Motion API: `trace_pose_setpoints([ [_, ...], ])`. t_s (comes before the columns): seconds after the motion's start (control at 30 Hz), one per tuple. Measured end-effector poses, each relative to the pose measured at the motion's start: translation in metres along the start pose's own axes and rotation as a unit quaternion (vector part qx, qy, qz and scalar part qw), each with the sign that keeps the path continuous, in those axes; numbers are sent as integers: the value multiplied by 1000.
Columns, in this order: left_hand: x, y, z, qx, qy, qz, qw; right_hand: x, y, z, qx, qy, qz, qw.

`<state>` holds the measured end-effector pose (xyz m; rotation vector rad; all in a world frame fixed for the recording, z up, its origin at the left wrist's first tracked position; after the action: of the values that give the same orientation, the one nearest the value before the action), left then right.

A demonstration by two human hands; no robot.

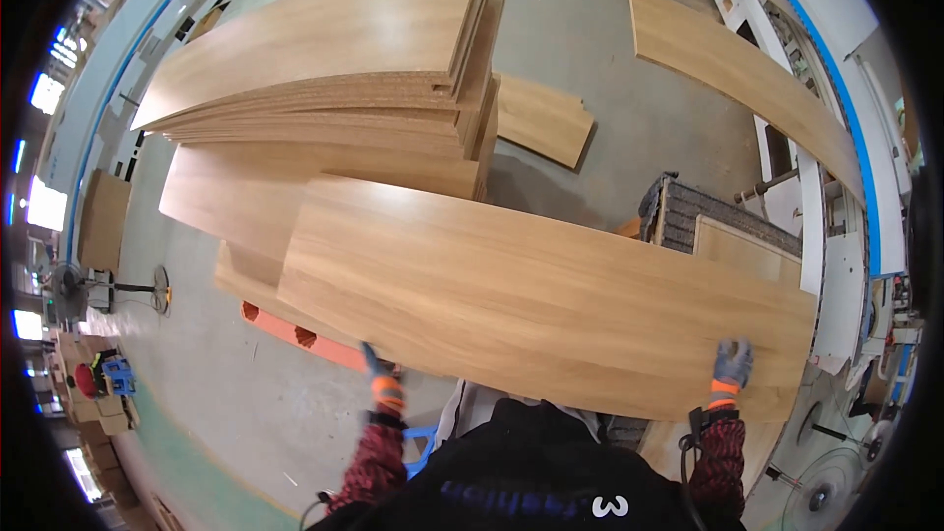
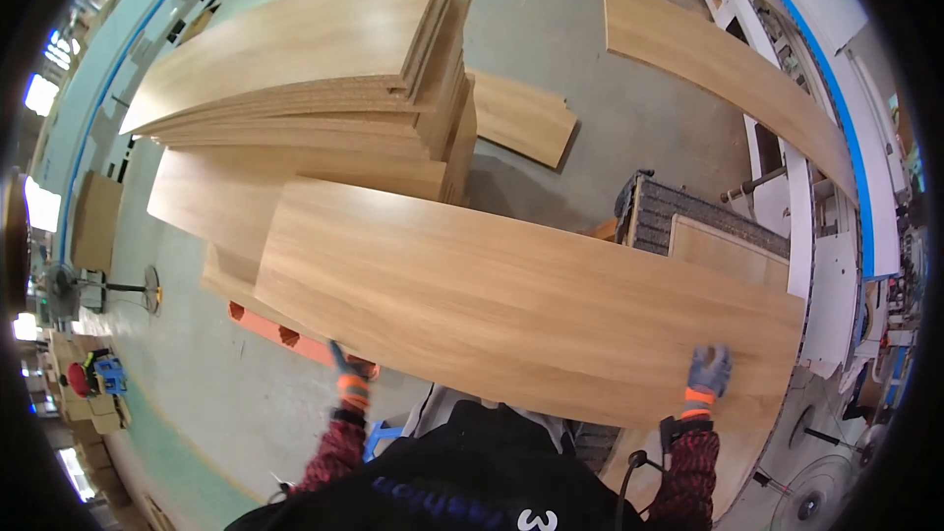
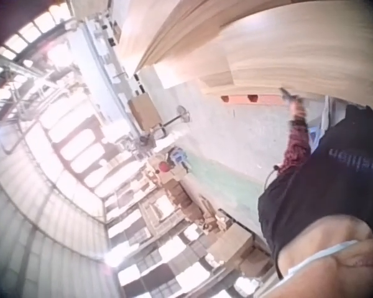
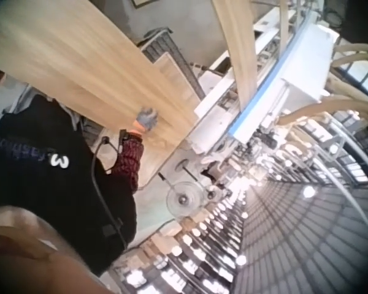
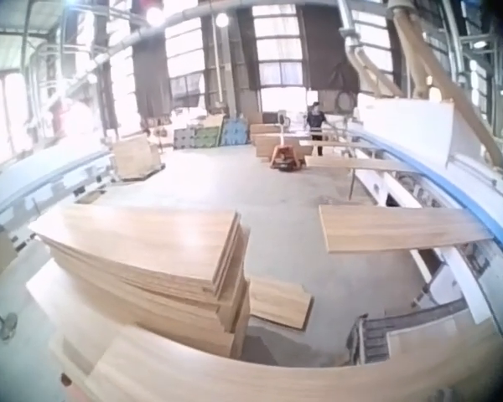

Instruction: Gathering wood scraps into a bag and then loading large wood panels onto a conveyor machine in a furniture factory.

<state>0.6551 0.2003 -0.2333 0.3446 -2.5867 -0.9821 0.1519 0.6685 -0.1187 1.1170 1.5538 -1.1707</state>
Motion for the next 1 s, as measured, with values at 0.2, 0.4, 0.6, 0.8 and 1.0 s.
trace_pose_setpoints([
  [0.2, 58, 88, 88, -198, 225, 80, 951, 58, -48, -138, 147, 94, -39, 984],
  [0.4, 51, 63, 90, -216, 229, 67, 947, 88, -61, -163, 224, 41, 197, 954],
  [0.6, 48, 55, 84, -186, 211, 4, 960, 120, -59, -207, 276, -77, 229, 930],
  [0.8, 47, -2, -8, -74, 154, 102, 980, 116, -17, -206, 251, -113, 354, 894],
  [1.0, 15, -113, -164, -107, 78, 0, 991, 17, 47, 24, 80, -369, 405, 833],
])
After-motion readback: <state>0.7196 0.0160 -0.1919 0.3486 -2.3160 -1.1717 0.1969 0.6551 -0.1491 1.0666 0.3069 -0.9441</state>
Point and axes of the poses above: each hand's wrist, its own y-axis away from the middle knuckle, its own x-axis out of the palm, z = x × y, the point moved 2 cm from there along -y, towards the middle knuckle, and after that the axes turned 14 degrees about y, right-handed, at the moved point
